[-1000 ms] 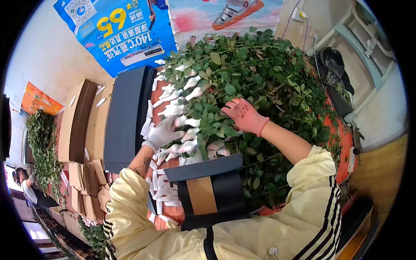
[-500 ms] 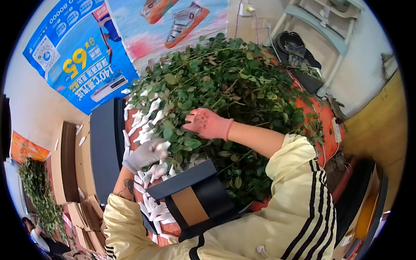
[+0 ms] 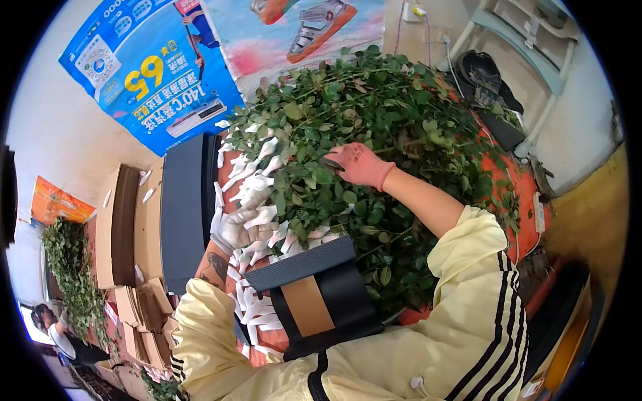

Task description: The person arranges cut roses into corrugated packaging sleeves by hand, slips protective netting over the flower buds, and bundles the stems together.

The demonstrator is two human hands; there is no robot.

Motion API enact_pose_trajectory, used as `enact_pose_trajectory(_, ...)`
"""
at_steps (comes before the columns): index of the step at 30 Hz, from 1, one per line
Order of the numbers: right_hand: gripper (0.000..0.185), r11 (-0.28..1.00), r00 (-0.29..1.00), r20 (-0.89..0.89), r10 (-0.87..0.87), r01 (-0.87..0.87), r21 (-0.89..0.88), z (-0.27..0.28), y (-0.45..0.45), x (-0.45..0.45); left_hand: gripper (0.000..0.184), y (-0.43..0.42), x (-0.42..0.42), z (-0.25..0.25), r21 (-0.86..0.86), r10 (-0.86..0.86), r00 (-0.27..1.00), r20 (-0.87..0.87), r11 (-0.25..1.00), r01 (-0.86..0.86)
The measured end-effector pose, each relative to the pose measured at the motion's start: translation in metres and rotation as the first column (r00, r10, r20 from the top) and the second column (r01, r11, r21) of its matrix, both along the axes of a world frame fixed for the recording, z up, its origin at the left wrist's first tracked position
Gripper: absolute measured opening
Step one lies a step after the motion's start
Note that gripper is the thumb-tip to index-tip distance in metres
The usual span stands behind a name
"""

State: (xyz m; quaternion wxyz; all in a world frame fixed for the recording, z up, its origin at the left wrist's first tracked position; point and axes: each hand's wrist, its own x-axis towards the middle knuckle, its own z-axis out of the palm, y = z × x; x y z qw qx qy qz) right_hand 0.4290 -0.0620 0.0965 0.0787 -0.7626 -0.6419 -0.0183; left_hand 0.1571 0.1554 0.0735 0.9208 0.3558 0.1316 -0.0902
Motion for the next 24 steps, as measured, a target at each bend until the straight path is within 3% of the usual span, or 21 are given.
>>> enact_pose_trajectory(2, 0.042, 0.996, 0.998, 0.013, 0.061, -0.062, 0.069, -0.018, -0.002, 0.007, 0.067, -0.001, -0.004, -0.011, -0.085, 0.001, 0.997, 0.074, 0.996, 0.005)
enact_pose_trajectory(4, 0.041, 0.996, 0.985, -0.151, 0.087, -0.089, -0.006, -0.007, 0.003, -0.002, 0.071, -0.005, -0.004, -0.021, -0.180, 0.058, 0.990, 0.131, 0.983, -0.034)
enact_pose_trajectory(6, 0.044, 0.991, 0.978, -0.185, 0.098, -0.113, -0.072, 0.007, 0.001, -0.004, 0.072, -0.005, -0.006, -0.020, -0.164, 0.132, 0.985, 0.108, 0.980, -0.113)
enact_pose_trajectory(7, 0.048, 0.984, 0.971, -0.186, 0.151, -0.165, -0.060, 0.011, 0.005, -0.003, 0.073, -0.013, -0.006, -0.002, -0.094, 0.158, 0.960, 0.230, 0.986, -0.139)
enact_pose_trajectory(8, 0.051, 0.975, 0.961, -0.187, 0.203, -0.216, -0.048, 0.014, 0.006, -0.003, 0.069, -0.004, 0.002, -0.004, -0.099, 0.093, 0.967, 0.237, 0.993, -0.071)
enact_pose_trajectory(10, 0.075, 0.933, 0.950, -0.259, 0.175, -0.076, 0.352, 0.026, 0.004, -0.011, 0.063, 0.001, 0.012, 0.012, -0.087, -0.040, 0.964, 0.265, 0.994, 0.065)
enact_pose_trajectory(12, 0.086, 0.909, 0.974, -0.137, 0.180, -0.112, 0.400, 0.044, 0.014, -0.026, 0.057, -0.009, 0.018, 0.029, -0.024, 0.188, 0.972, 0.139, 0.982, -0.187)
enact_pose_trajectory(14, 0.092, 0.949, 0.993, -0.025, 0.112, -0.099, 0.301, 0.059, 0.018, -0.069, 0.054, -0.013, 0.030, 0.054, 0.145, 0.085, 0.959, 0.269, 0.981, -0.127)
enact_pose_trajectory(15, 0.094, 0.991, 1.000, 0.007, 0.025, -0.026, 0.131, 0.060, 0.025, -0.084, 0.050, -0.021, 0.033, 0.071, 0.216, 0.111, 0.959, 0.261, 0.961, -0.171)
enact_pose_trajectory(16, 0.080, 0.985, 0.993, 0.119, -0.023, 0.002, 0.171, 0.052, 0.028, -0.086, 0.049, -0.022, 0.038, 0.083, 0.256, 0.060, 0.943, 0.328, 0.955, -0.149)
enact_pose_trajectory(18, 0.060, 0.990, 0.989, -0.100, -0.104, 0.113, 0.085, 0.057, 0.041, -0.068, 0.050, -0.024, 0.040, 0.090, 0.249, 0.180, 0.915, 0.361, 0.927, -0.281)
enact_pose_trajectory(19, 0.043, 0.960, 0.985, -0.123, -0.124, 0.150, 0.235, 0.062, 0.042, -0.063, 0.056, -0.026, 0.036, 0.098, 0.191, 0.224, 0.904, 0.364, 0.932, -0.308)
enact_pose_trajectory(20, 0.038, 0.909, 0.993, -0.106, -0.057, 0.095, 0.405, 0.051, 0.044, -0.042, 0.060, -0.025, 0.034, 0.097, 0.204, 0.259, 0.899, 0.354, 0.916, -0.345)
enact_pose_trajectory(22, 0.037, 0.876, 0.997, -0.044, -0.056, 0.070, 0.476, 0.073, 0.036, -0.037, 0.056, -0.011, 0.029, 0.068, 0.688, 0.239, 0.960, 0.149, 0.671, -0.274)
enact_pose_trajectory(23, 0.038, 0.876, 1.000, -0.014, -0.010, 0.016, 0.482, 0.078, 0.030, -0.034, 0.047, 0.000, 0.027, 0.022, 0.826, 0.080, 0.979, 0.188, 0.526, -0.202)
enact_pose_trajectory(24, 0.038, 0.877, 1.000, -0.013, -0.011, 0.016, 0.480, 0.077, 0.029, -0.035, 0.037, -0.014, 0.015, 0.028, 0.986, 0.068, 0.997, -0.025, 0.167, 0.013)
